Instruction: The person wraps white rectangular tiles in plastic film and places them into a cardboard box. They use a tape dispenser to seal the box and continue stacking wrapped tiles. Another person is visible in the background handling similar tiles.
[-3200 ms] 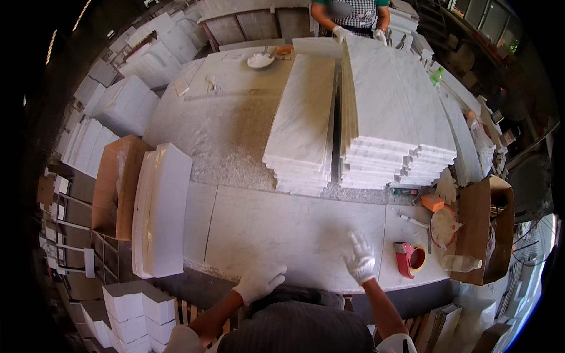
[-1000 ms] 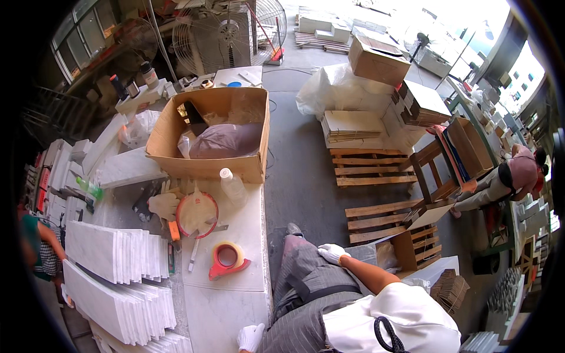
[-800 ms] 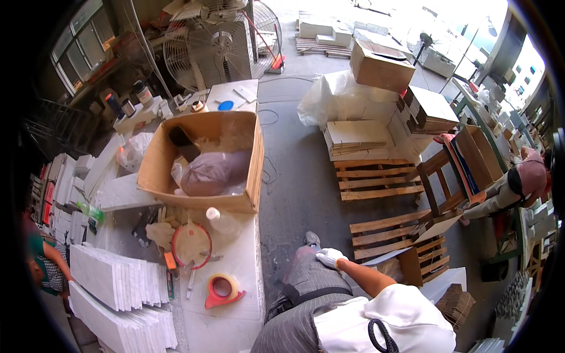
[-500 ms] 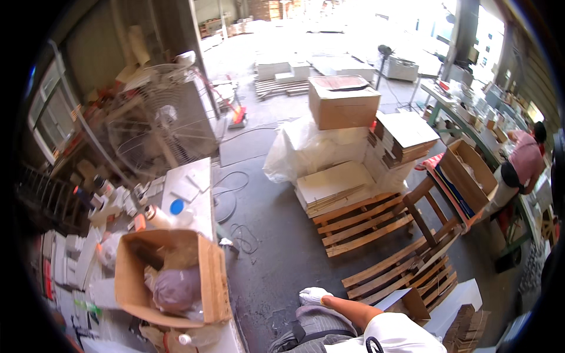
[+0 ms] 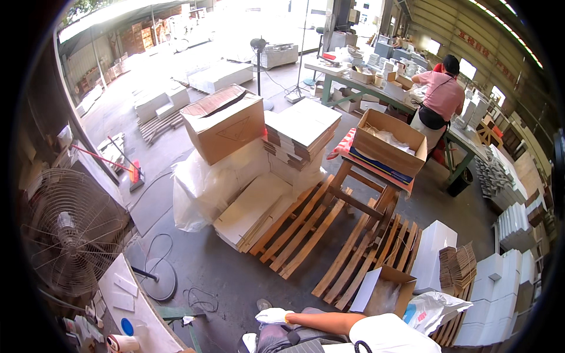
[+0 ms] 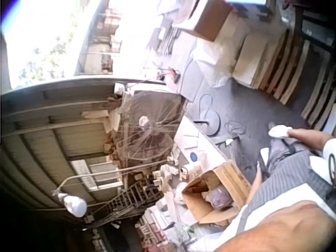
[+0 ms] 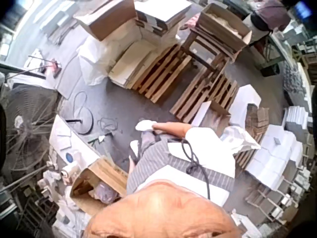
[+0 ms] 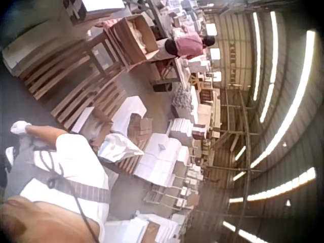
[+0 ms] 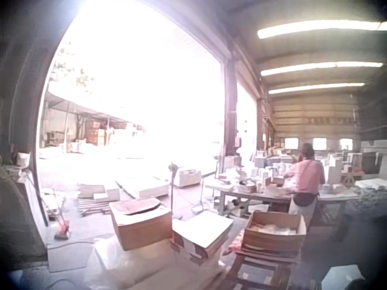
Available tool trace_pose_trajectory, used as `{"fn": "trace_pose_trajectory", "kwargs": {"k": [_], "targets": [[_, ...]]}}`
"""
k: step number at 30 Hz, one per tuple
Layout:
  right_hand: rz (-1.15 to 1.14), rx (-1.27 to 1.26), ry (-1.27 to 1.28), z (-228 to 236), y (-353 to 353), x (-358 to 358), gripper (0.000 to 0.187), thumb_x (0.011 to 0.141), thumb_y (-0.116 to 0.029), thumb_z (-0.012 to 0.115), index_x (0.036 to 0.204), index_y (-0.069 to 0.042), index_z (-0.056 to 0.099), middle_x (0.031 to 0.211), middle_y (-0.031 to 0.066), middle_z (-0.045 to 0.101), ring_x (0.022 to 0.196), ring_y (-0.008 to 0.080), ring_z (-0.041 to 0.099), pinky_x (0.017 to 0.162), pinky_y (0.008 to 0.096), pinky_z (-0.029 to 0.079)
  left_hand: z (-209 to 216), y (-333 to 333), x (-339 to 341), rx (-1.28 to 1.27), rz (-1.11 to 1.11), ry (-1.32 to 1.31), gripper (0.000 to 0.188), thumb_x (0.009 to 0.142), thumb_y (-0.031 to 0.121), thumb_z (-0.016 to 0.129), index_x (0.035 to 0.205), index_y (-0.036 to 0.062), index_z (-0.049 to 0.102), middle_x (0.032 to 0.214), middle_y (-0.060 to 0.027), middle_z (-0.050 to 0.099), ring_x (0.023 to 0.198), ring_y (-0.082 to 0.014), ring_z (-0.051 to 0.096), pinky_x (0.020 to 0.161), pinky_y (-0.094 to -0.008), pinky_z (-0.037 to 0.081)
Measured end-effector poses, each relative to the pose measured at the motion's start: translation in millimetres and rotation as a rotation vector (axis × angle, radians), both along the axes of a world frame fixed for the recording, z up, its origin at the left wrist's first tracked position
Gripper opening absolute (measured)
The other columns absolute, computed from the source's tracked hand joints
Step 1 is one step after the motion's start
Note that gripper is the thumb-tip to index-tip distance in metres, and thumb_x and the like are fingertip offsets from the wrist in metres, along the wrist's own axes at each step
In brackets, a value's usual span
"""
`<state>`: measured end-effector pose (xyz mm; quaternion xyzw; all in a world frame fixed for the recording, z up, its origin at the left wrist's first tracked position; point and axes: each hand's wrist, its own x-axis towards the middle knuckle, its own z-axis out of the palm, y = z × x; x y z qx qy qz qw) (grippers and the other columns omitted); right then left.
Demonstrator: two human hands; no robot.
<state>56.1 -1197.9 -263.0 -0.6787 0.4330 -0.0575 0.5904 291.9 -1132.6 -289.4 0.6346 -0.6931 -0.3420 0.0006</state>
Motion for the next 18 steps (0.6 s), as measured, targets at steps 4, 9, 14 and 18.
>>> {"fn": "trace_pose_trajectory", "kwargs": {"k": [4, 9, 14, 18], "targets": [[-0.105, -0.016, 0.186, -14.1, -44.9, -27.6, 0.047, 0.097, -0.045, 0.048, 0.124, -0.013, 0.067, 0.123, 0.0097, 0.068, 0.116, 0.0304, 0.062, 0.099, 0.0375, 0.047, -36.5, -43.0, 21.7, -0.067, -0.145, -0.014, 0.030, 0.092, 0.029, 0.048, 0.087, 0.0072, 0.069, 0.090, -0.0178, 0.069, 0.085, -0.0367, 0.065, 0.076, -0.0475, 0.051], [-0.317, -0.093, 0.392, -41.3, -86.8, -84.0, 0.044, 0.096, -0.042, 0.045, 0.117, -0.011, 0.068, 0.125, 0.0121, 0.066, 0.118, 0.0339, 0.059, 0.101, 0.0396, 0.046, -90.9, -98.7, 68.1, -0.291, -0.308, 0.011, 0.029, 0.092, 0.027, 0.047, 0.089, 0.0073, 0.068, 0.093, -0.0190, 0.069, 0.088, -0.0388, 0.064, 0.078, -0.0491, 0.051], [-0.456, 0.086, 0.583, -53.9, -101.0, -105.2, 0.045, 0.096, -0.043, 0.046, 0.109, -0.008, 0.071, 0.114, 0.0152, 0.070, 0.111, 0.0362, 0.062, 0.096, 0.0425, 0.048, -59.3, -153.3, 76.3, -0.041, -0.406, -0.064, 0.026, 0.091, 0.022, 0.045, 0.086, 0.0081, 0.066, 0.094, -0.0208, 0.067, 0.089, -0.0405, 0.063, 0.076, -0.0510, 0.050], [-0.411, 0.271, 0.576, -83.7, -131.0, -96.2, 0.051, 0.093, -0.048, 0.046, 0.115, -0.008, 0.070, 0.119, 0.0154, 0.068, 0.114, 0.0361, 0.062, 0.098, 0.0424, 0.048, -66.6, -189.3, 87.0, -0.043, -0.408, 0.007, 0.026, 0.086, 0.030, 0.055, 0.077, 0.0108, 0.071, 0.082, -0.0191, 0.069, 0.079, -0.0411, 0.064, 0.069, -0.0518, 0.049]]}}
